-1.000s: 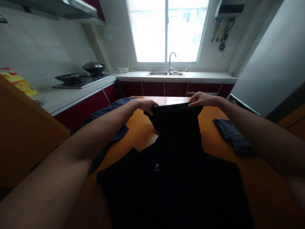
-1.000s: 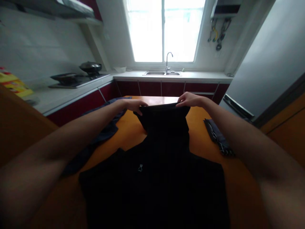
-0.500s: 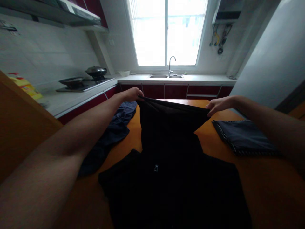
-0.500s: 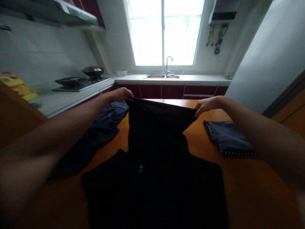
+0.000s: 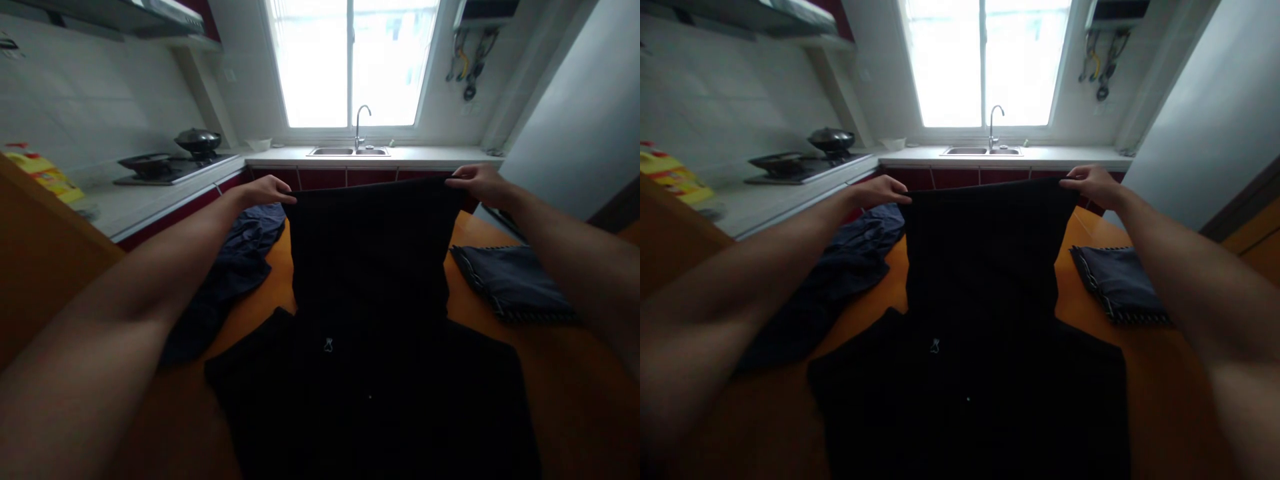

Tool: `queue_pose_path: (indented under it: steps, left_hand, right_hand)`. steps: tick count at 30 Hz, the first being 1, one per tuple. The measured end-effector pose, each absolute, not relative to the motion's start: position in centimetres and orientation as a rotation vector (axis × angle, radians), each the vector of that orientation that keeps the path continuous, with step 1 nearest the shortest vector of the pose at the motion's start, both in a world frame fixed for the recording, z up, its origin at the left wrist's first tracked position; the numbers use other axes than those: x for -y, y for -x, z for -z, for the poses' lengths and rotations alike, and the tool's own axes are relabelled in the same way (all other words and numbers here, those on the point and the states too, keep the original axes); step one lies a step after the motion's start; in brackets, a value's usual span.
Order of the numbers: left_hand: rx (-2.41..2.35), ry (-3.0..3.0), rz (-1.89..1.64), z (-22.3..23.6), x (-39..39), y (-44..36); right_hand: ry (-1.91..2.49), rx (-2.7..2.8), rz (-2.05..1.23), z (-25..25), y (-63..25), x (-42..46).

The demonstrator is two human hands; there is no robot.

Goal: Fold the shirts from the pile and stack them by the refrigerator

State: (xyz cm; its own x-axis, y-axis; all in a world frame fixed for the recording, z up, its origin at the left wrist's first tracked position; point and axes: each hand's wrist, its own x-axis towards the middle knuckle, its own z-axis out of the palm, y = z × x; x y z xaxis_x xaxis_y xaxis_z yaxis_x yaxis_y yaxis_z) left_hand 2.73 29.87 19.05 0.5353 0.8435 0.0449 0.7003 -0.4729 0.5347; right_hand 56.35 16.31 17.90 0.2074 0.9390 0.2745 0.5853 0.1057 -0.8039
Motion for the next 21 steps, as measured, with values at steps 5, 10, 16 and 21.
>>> queue_pose_path:
  steps: [5,10,16,21]
  left_hand:
    - [-1.24,-2.381,-0.306,-20.7,-29.7,-2.2]
    - [-1.159,-2.471,-0.107,-22.3,-29.4,-1.2]
    - [-1.085,-2.4,0.327,-20.9,-29.5,-0.2]
    - [-1.366,-2.393,0.324,-17.4,-33.2,-3.4]
  right_hand:
    - [1.61,1.459,-0.628,-19.3,-56.3,-15.5]
    - [1.596,1.447,-1.141,-20.7,-57.1,-13.1]
    - [1.864,1.682,-1.557,-19.6,-58.7,-11.6]
    - [2.003,1.699,-1.154,-17.9,-56.4,-16.8]
